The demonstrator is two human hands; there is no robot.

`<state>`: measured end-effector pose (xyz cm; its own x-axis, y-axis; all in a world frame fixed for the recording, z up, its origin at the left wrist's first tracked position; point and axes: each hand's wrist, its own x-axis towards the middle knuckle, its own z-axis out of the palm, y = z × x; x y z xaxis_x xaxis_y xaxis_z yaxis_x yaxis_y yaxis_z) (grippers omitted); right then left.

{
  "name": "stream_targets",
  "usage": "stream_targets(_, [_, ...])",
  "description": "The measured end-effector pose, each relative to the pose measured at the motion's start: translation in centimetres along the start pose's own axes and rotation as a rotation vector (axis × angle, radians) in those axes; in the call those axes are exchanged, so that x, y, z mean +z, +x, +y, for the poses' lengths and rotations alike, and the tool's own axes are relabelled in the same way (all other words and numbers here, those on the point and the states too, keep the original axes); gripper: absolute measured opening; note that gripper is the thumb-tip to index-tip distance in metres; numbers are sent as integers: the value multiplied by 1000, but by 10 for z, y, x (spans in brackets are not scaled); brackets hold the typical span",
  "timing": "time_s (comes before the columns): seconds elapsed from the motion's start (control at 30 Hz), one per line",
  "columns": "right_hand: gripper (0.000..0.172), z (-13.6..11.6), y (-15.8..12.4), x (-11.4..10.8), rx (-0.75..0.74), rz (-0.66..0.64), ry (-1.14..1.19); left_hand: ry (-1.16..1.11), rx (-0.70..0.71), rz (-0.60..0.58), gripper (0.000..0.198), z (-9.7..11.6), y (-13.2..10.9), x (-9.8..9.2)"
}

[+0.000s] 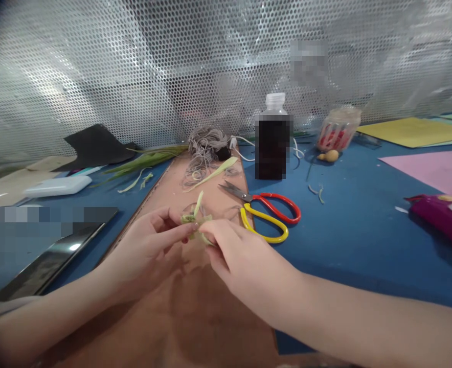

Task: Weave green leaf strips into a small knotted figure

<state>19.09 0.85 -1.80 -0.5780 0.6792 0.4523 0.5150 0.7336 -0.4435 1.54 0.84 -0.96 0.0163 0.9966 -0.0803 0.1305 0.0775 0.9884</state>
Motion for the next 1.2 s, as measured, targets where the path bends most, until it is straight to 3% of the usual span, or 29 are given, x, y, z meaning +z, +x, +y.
stream_targets(0.07, [16, 4, -2, -1, -94, 8, -117, 55, 50, 14, 19, -1, 0, 0])
stream_targets(0.23, [26, 9, -4, -6, -321, -36, -349, 27, 132, -48, 20, -6, -2, 1])
stream_targets(0.37, [29, 6, 2, -13, -421, -40, -366, 56, 111, -118, 18, -4, -4, 2])
stream_targets(0.47, [24, 9, 7, -15, -410, -16, -327, 54, 74, -200, 19, -2, -5, 3])
stream_targets(0.63, [13, 17, 10, -13, -285, -94, -61, 101, 107, -245, 17, -2, -4, 1])
stream_targets(0.83, [15, 13, 12, -14, -137, -183, 148, 91, 121, -280, 18, -1, -3, 1])
stream_targets(1.2, [12, 14, 11, -13, -78, -146, 107, 120, 92, -293, 15, -2, -4, 3])
